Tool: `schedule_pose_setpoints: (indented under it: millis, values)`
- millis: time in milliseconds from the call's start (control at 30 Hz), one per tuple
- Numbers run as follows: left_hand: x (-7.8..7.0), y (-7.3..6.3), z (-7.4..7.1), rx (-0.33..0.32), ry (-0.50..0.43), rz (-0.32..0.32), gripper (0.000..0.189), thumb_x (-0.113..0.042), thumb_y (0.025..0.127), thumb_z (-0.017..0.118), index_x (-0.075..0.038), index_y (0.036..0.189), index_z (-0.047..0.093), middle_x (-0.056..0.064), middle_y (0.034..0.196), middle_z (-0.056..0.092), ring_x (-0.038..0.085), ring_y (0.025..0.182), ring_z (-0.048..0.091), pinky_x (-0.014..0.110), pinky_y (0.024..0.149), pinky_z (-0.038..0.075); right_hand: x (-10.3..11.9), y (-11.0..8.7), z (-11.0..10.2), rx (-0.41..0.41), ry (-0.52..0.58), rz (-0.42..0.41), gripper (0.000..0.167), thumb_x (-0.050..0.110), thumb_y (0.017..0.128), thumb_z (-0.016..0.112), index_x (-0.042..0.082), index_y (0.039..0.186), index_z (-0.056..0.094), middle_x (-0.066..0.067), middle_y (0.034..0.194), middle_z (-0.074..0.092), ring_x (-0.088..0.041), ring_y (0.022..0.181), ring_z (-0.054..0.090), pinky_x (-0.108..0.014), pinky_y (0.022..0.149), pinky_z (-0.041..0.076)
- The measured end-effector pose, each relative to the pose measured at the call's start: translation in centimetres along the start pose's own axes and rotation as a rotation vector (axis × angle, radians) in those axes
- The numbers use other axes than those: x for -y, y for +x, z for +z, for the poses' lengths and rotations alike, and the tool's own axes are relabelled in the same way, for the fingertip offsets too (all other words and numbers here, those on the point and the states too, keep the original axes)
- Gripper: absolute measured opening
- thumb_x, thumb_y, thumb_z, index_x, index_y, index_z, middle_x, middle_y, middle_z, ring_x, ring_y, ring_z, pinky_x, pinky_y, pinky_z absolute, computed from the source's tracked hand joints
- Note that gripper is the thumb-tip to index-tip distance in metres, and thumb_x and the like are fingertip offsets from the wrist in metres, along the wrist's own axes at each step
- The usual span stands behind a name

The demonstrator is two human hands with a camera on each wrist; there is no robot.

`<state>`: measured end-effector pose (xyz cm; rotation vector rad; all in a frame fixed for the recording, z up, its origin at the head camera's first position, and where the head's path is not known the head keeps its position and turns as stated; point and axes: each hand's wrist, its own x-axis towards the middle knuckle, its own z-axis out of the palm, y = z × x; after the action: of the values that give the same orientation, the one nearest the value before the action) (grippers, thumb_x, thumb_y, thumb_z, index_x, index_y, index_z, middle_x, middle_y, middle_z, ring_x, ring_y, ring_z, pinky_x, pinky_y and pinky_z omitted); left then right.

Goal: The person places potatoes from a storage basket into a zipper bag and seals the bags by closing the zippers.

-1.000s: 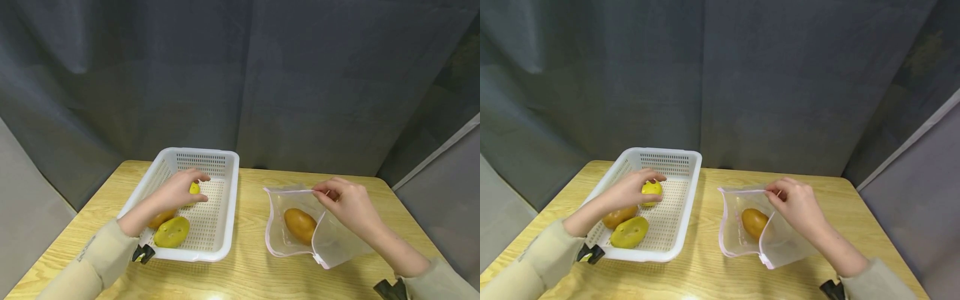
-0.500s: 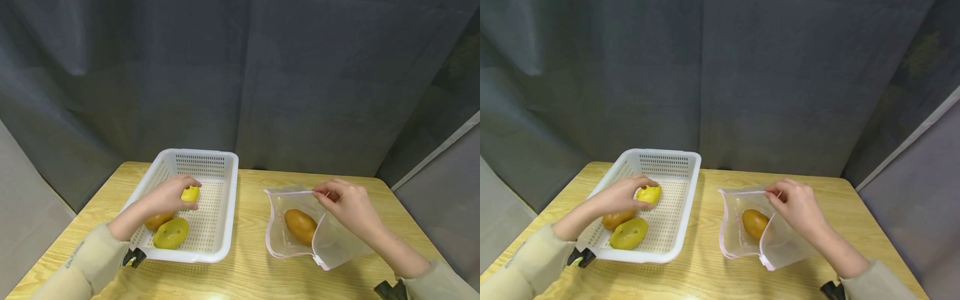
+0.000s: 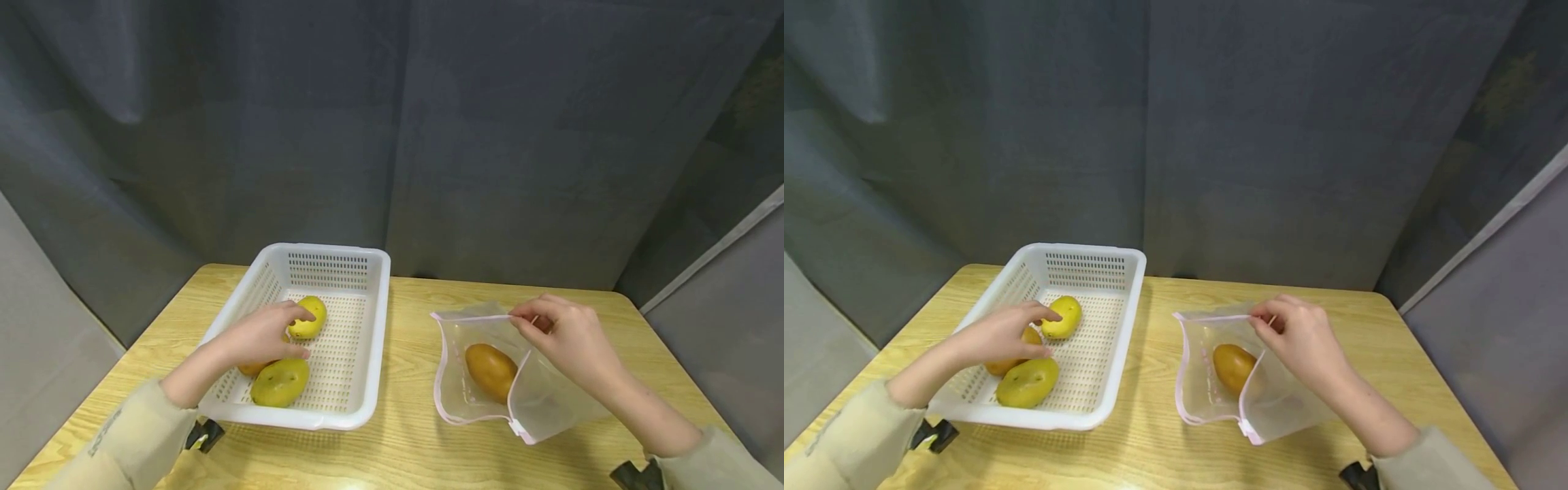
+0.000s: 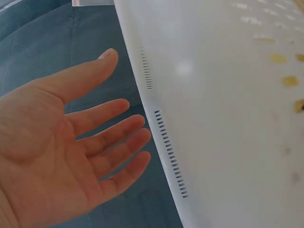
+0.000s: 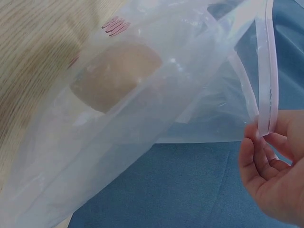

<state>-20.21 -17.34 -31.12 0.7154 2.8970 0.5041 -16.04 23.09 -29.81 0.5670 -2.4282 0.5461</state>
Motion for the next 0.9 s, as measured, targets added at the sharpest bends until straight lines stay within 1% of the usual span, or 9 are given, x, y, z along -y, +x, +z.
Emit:
schedule_pose_setpoints:
  millis: [167, 233, 367, 500, 567, 733, 900]
  values:
    - [0.6, -0.4, 0.7, 0.009, 0.02, -0.002, 0.054, -0.029, 0.071, 0.075, -0.005, 0.117, 0.059, 0.012, 0.12, 0.056, 0.029, 0.108, 0.052, 0.046, 0.093, 0.041, -0.1, -0.1, 0.1, 0.002, 0.003, 0.006, 0.011, 0.006, 0.072, 0.073, 0.016, 0.076, 0.07, 0.009, 0.069, 0.06, 0.003, 0.054, 0.046, -0.018, 0.047, 0.041]
    - [0.9, -0.5, 1.1, 0.011, 0.024, -0.002, 0.055, -0.031, 0.071, 0.075, -0.005, 0.116, 0.059, 0.011, 0.12, 0.056, 0.03, 0.11, 0.051, 0.046, 0.094, 0.04, -0.1, -0.1, 0.1, 0.002, 0.002, 0.006, 0.011, 0.006, 0.072, 0.073, 0.016, 0.076, 0.07, 0.009, 0.069, 0.061, 0.003, 0.054, 0.046, -0.018, 0.047, 0.041]
    - [1.3, -0.6, 1.5, 0.017, 0.014, -0.005, 0.056, -0.03, 0.07, 0.076, -0.005, 0.117, 0.058, 0.011, 0.119, 0.057, 0.029, 0.108, 0.052, 0.046, 0.092, 0.042, 0.0, -0.1, 0.1, 0.002, 0.0, 0.009, 0.011, 0.006, 0.072, 0.073, 0.016, 0.077, 0.07, 0.009, 0.069, 0.061, 0.003, 0.054, 0.046, -0.018, 0.047, 0.041]
    - [1.5, -0.7, 1.8, 0.024, -0.01, -0.019, 0.056, -0.028, 0.07, 0.076, -0.005, 0.118, 0.058, 0.01, 0.118, 0.057, 0.023, 0.1, 0.054, 0.043, 0.088, 0.043, 0.0, -0.2, 0.2, 0.0, 0.001, 0.008, 0.011, 0.007, 0.072, 0.073, 0.016, 0.077, 0.07, 0.01, 0.068, 0.059, 0.003, 0.054, 0.046, -0.017, 0.047, 0.041]
    - [1.6, -0.8, 1.9, 0.029, -0.018, -0.014, 0.058, -0.028, 0.07, 0.076, -0.005, 0.119, 0.057, 0.009, 0.116, 0.057, 0.021, 0.093, 0.053, 0.041, 0.084, 0.044, 0.0, -0.2, 0.2, -0.002, 0.003, 0.006, 0.011, 0.007, 0.072, 0.073, 0.016, 0.076, 0.07, 0.01, 0.068, 0.059, 0.003, 0.054, 0.046, -0.016, 0.047, 0.04]
    - [2.1, -0.9, 2.4, 0.038, -0.041, -0.005, 0.06, -0.026, 0.07, 0.077, -0.004, 0.121, 0.055, 0.004, 0.105, 0.057, 0.019, 0.083, 0.05, 0.034, 0.074, 0.043, -0.2, -0.3, 0.3, -0.008, 0.005, -0.001, 0.011, 0.006, 0.071, 0.074, 0.015, 0.076, 0.07, 0.009, 0.069, 0.06, 0.003, 0.054, 0.046, -0.012, 0.047, 0.039]
    - [2.4, -1.1, 2.8, 0.045, -0.049, -0.01, 0.06, -0.025, 0.068, 0.077, -0.005, 0.121, 0.055, 0.0, 0.093, 0.054, 0.018, 0.081, 0.049, 0.03, 0.07, 0.042, -0.2, -0.3, 0.3, -0.002, 0.011, -0.002, 0.011, 0.006, 0.072, 0.074, 0.015, 0.077, 0.07, 0.008, 0.07, 0.062, 0.004, 0.054, 0.046, -0.012, 0.047, 0.039]
